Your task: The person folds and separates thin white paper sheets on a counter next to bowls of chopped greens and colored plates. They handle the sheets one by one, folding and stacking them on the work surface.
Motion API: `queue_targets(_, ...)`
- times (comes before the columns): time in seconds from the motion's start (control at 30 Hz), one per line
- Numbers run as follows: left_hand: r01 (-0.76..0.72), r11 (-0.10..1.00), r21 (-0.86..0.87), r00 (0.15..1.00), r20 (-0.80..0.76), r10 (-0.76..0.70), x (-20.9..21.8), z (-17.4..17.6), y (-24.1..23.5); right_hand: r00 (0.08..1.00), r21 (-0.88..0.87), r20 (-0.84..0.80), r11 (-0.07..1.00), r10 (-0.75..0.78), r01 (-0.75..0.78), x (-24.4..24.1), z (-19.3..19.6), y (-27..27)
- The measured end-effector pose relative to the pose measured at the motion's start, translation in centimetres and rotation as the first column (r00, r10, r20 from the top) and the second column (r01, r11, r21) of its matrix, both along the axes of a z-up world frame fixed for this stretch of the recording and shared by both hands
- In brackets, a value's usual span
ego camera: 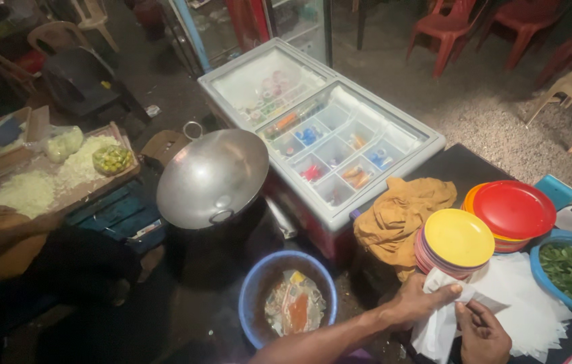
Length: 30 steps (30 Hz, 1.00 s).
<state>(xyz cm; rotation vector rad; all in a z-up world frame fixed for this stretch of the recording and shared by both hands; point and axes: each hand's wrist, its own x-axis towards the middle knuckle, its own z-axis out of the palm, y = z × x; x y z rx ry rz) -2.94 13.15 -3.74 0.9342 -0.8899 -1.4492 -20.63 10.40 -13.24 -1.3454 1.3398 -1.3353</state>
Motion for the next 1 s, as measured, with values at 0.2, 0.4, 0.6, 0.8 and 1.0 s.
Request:
queue_targets(0.2,-0.02,1.0,-0.008,0.999,0.043,0.02,0.4,1.4,0.9,1.0,-0.027,0.0,0.999,0.031,-0.031,-0.1,0.1,0.1)
queue_targets(0.4,-0.04,0.999,-0.006,0.998,0.038,0.04,0.4,2.3,1.1,0.997,-0.035,0.013,0.997,0.071,-0.071,0.4,2.5,0.4)
queue_targets(0.6,-0.021,0.998,-0.053,0.995,0.095,0.026,0.5,3.0,1.1,0.995,-0.056,-0.103,0.998,-0.019,0.013,0.8,5.5,0.7)
queue_targets(0.8,-0.058,0.992,-0.115,0.995,-0.088,0.048,-0.1,3.1,0.9,0.987,-0.18,-0.154,0.983,-0.05,0.022,1.0,9.1,2.6)
queue_targets(1.0,-0.445,0.887,-0.121,0.868,0.185,0.46,4.6,2.5,-0.4,0.978,-0.168,0.187,0.978,-0.095,0.127,0.8,12.5,5.7)
